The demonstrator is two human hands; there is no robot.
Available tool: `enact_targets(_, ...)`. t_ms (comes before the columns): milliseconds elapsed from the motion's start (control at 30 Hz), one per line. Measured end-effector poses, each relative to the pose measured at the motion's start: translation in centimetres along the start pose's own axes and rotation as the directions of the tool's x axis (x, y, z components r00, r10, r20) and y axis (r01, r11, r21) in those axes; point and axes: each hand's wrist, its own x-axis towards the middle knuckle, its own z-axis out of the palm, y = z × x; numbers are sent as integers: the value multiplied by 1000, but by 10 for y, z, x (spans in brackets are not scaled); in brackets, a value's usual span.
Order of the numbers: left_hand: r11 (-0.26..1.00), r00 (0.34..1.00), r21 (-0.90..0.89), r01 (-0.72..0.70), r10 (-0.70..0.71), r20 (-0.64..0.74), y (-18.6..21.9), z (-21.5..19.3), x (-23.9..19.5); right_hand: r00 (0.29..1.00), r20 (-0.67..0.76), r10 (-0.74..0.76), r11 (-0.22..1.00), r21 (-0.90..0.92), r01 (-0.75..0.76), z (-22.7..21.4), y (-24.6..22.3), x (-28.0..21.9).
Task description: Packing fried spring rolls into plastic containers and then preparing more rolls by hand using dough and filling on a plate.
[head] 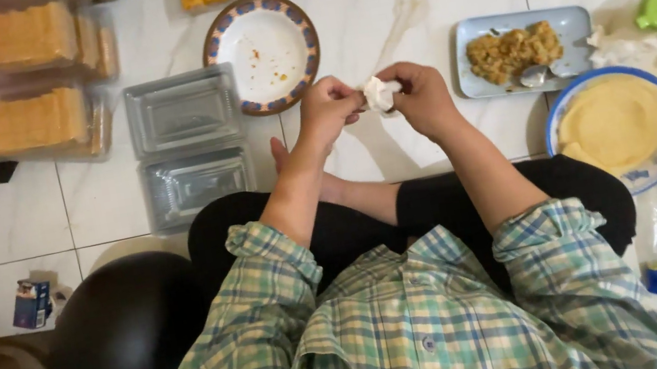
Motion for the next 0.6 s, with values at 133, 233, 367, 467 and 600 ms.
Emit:
enact_targets(133,922,957,-332,201,-257,-134,-45,-26,39,998,-48,34,999,11,-33,-15,32,7)
enact_targets(233,782,850,-580,227,-450,-274,-99,-52,92,989,-130,75,997,4,-75,-28,10,1)
enact_targets(367,759,731,-641,116,-502,-462,-104,-64,113,964,-251,82,996,-10,-88,-32,-8,2)
enact_targets(467,741,614,-667,72,-560,-556,-166,-89,163,962,-252,105,994,27,-101,-36,-6,6)
enact_targets(600,757,592,-650,68,-555,-584,-145,-75,141,964,-232,127,989,98,-107,-46,18,18)
